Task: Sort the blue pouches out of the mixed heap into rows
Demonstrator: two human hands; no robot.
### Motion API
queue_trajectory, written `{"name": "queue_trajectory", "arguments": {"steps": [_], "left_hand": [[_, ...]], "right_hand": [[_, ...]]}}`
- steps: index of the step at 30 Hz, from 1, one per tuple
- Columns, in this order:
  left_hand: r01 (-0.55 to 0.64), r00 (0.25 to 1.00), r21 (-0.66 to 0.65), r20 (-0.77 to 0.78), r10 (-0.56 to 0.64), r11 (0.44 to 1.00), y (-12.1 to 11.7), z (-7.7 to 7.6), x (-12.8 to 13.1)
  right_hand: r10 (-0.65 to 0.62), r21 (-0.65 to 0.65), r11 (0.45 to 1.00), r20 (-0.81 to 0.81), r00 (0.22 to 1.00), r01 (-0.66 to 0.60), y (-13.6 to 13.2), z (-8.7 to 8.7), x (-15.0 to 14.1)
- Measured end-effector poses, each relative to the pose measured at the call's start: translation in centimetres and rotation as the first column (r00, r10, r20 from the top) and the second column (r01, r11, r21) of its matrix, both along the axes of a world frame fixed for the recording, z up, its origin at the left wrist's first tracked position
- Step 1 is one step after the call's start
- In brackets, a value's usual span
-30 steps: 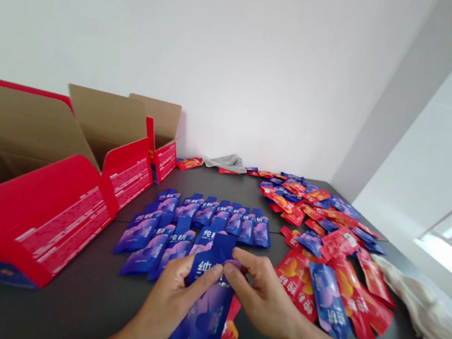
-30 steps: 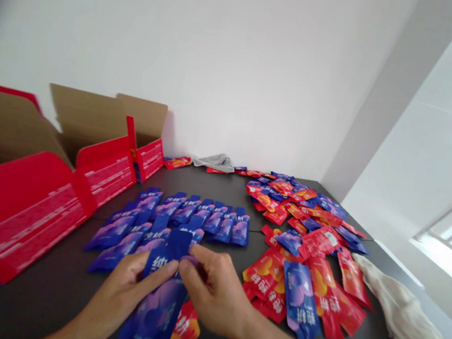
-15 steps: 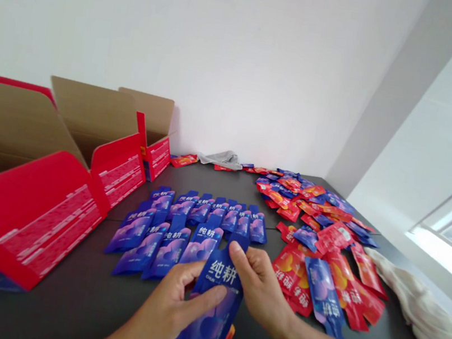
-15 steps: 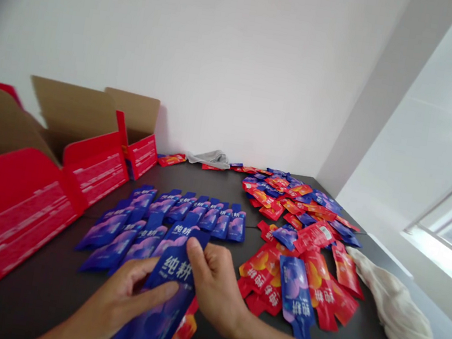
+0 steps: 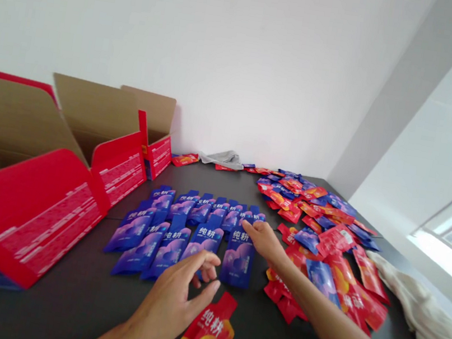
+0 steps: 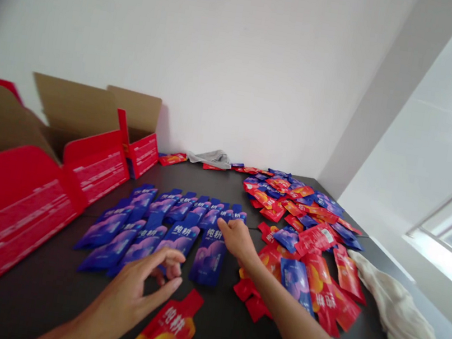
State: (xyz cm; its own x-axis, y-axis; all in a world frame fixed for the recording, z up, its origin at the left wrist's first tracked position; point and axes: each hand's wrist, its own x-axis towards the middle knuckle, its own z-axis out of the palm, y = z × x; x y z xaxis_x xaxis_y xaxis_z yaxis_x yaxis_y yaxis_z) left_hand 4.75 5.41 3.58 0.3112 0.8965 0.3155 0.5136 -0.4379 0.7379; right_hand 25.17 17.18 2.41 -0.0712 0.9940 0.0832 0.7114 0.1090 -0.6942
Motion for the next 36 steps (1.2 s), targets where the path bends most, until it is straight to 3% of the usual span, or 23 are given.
{"name": "queue_trajectory", "arguments": {"steps": [8, 14, 20, 27, 31, 34, 36], "left_hand": [[0.054, 0.964, 0.183, -0.265, -0.003, 0.982, 0.1, -1.6, -0.3], [0.169, 0.861, 0.278, -0.508, -0.005, 0.946, 0.6, -2.8, -0.8], [0.187, 0.792, 0.287, -0.609, 0.029, 0.939, 1.2, -3.7, -1.1], [0.191, 0.776, 0.344, -0.626, 0.073, 0.92, 1.5, -4.2, -1.4], [0.183, 0.784, 0.36, -0.615, 0.085, 0.915, 1.5, -4.3, -1.4], [0.171, 0.803, 0.377, -0.589, 0.093, 0.91, 1.6, -4.4, -1.4], [0.154, 0.82, 0.397, -0.563, 0.108, 0.905, 1.6, -4.4, -1.2]], "right_hand": [[0.001, 0.028, 1.0, 0.192, 0.981, -0.006, 0.1, -0.3, -1.1], [0.021, 0.066, 0.997, 0.195, 0.981, -0.034, -0.4, 0.0, -1.2], [0.003, 0.128, 0.992, 0.145, 0.989, -0.022, -0.6, -0.3, -2.1], [0.137, -0.112, 0.983, -0.062, 0.989, -0.143, -2.0, 2.3, 0.2], [0.29, -0.195, 0.945, 0.119, 0.95, -0.264, -3.3, 4.3, 3.3], [0.354, -0.11, 0.935, 0.327, 0.876, -0.337, -4.5, 5.3, 4.8], [0.406, -0.076, 0.91, 0.375, 0.833, -0.409, -5.2, 5.6, 5.1]]}}
